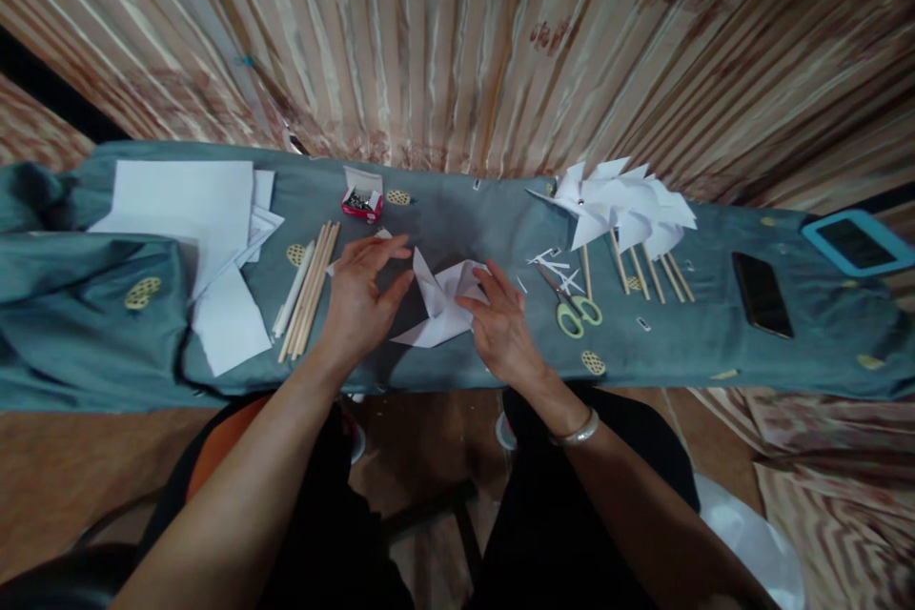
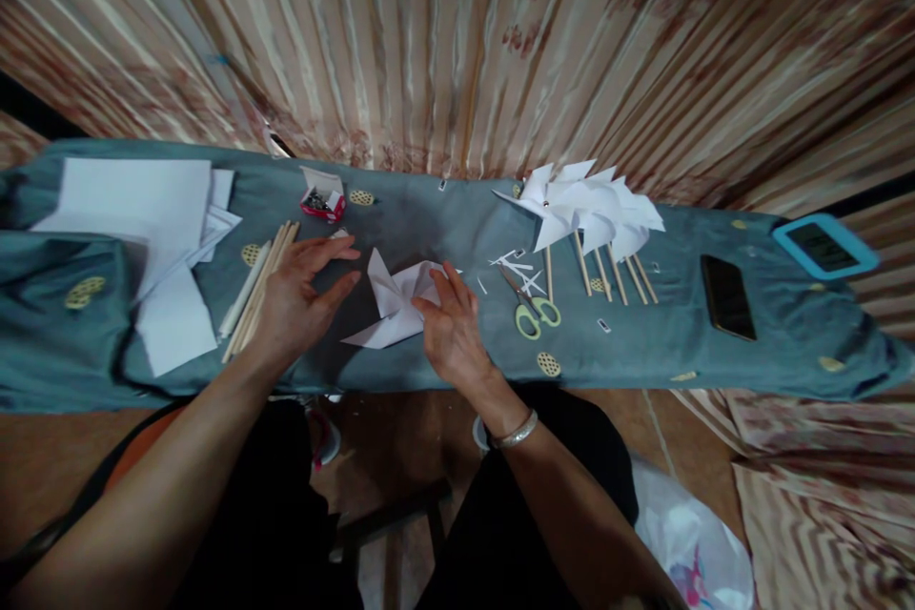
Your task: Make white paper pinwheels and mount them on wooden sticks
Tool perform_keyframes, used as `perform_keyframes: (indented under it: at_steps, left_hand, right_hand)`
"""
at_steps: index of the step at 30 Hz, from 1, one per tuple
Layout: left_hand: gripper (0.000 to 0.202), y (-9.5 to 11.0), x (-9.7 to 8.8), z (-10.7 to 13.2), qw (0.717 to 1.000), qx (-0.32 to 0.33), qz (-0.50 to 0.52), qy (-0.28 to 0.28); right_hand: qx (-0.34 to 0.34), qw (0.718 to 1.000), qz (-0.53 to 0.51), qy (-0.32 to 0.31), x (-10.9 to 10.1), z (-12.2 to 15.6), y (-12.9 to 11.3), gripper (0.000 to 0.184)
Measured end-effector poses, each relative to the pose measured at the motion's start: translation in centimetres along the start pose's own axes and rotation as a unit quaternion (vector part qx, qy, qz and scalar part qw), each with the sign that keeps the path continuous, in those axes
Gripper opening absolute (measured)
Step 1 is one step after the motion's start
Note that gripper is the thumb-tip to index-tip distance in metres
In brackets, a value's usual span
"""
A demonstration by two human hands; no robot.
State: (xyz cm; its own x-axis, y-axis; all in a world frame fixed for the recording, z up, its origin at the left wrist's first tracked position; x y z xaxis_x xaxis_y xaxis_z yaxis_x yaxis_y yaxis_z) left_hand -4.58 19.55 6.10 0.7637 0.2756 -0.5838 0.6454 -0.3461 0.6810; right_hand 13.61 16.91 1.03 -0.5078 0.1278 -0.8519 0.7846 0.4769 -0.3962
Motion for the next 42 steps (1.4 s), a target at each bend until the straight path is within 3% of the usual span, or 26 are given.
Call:
perform_keyframes:
  at_steps: [8,17,31,37,42]
  left_hand:
    - [0.031,0.4,0.0,0.1,1.000,-0.008,-0.008,-0.009]
    - [0.031,0.1,0.2,-0.1,1.000,-0.011,-0.019,-0.013]
    - [0.032,0.4,0.2,0.1,1.000,-0.005,-0.013,-0.016]
    - [0.034,0.1,0.3,0.1,1.000,-0.007,-0.009,-0.024]
    - [0.034,-0.3,0.2,0.2,1.000,-0.016,-0.005,-0.022]
  right_hand:
    - [-0.023,0.999,0.033,-0.014,0.5,-0.2,-0.9,0.035]
    - [0.022,0.999,-0.048,0.015,-0.4,-0.3,0.5,0.044]
    - [-0.026,0.998,0.049,-0.028,0.6,-0.5,-1.4,0.037]
    - [-0.012,1.000,-0.011,-0.008,-0.1,0.1,-0.5,0.045]
    - [0.019,0.997,-0.059,0.048,-1.8,-0.2,0.6,0.045]
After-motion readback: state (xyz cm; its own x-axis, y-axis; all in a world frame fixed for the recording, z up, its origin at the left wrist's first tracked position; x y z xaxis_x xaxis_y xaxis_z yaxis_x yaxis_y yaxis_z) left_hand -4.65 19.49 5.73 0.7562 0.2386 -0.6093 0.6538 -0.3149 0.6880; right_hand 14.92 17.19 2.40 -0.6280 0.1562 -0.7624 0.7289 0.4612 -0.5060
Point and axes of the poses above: each hand's wrist, its own z-axis away from the middle knuckle, its own x-axis out of the palm, y = z × x, the point moved 8 cm from there along -z, towards the middle knuckle, and after that the axes turned 1 degree about y, right-handed, at the moved point
